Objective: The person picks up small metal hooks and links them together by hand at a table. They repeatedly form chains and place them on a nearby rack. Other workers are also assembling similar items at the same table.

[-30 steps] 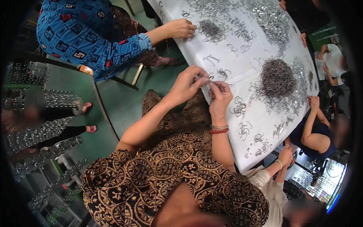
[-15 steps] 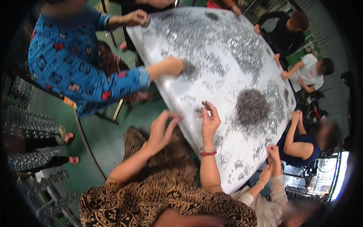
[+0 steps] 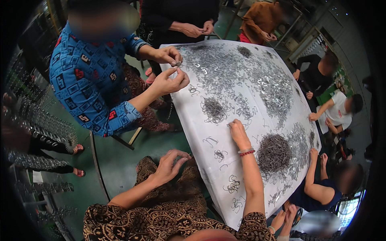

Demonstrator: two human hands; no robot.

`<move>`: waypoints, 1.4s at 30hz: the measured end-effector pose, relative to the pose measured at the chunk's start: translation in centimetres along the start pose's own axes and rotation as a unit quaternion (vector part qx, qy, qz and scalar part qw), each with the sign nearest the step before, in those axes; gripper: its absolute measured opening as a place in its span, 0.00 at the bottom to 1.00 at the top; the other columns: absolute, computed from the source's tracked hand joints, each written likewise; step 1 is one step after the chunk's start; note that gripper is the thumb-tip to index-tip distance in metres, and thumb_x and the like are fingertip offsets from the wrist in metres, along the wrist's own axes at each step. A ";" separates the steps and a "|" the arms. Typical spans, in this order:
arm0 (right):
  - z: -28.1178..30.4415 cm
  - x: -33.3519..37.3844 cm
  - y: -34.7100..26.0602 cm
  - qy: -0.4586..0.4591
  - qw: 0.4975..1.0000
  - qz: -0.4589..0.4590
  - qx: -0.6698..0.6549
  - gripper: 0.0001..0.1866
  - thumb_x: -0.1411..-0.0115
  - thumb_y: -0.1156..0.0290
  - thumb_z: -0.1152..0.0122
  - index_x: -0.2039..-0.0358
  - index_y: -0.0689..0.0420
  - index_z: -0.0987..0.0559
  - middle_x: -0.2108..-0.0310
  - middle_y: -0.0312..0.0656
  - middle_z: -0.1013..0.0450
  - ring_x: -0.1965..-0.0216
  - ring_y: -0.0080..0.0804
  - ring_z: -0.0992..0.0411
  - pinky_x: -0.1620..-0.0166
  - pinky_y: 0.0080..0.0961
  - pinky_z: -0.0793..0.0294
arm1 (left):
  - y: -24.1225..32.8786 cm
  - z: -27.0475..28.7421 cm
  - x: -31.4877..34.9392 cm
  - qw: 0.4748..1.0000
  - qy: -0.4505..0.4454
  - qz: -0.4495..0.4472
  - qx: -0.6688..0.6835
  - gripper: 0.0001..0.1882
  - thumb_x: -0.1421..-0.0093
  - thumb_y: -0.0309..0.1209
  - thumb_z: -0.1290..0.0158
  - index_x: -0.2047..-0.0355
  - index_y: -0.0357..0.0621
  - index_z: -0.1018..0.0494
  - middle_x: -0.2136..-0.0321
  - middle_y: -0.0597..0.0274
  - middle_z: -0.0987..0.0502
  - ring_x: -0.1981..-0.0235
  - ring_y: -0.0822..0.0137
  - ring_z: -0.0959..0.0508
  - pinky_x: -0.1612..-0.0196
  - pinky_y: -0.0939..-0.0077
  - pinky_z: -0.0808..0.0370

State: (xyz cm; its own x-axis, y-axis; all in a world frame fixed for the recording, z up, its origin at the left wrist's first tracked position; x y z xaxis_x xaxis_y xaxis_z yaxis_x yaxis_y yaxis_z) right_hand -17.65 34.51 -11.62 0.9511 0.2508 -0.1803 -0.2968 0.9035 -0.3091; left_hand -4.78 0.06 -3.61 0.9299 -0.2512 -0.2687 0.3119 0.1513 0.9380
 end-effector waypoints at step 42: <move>5.3 12.1 -25.8 0.231 0.794 -0.153 -0.541 0.06 0.47 0.83 0.37 0.68 0.62 0.17 0.72 0.35 0.24 0.76 0.15 0.31 0.72 0.15 0.32 | 0.2 -2.4 -1.1 0.993 0.060 0.003 0.098 0.09 0.39 0.21 0.47 0.57 0.35 0.24 0.62 0.55 0.20 0.59 0.65 0.21 0.54 0.70 0.26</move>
State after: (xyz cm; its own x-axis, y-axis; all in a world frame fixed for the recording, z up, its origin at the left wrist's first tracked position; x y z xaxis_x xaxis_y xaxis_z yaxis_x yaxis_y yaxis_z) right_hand 1.94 16.08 -0.88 0.9341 -0.3034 -0.1882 -0.1952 0.0075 -0.9807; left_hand -5.27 2.67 -3.70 0.9521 -0.1337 -0.2751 0.2724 -0.0389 0.9614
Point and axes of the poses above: each hand's wrist, its own x-axis away from the middle knuckle, its own z-axis out of the back of the hand, y = z × x, the point moved 3 cm from there along -x, towards the middle knuckle
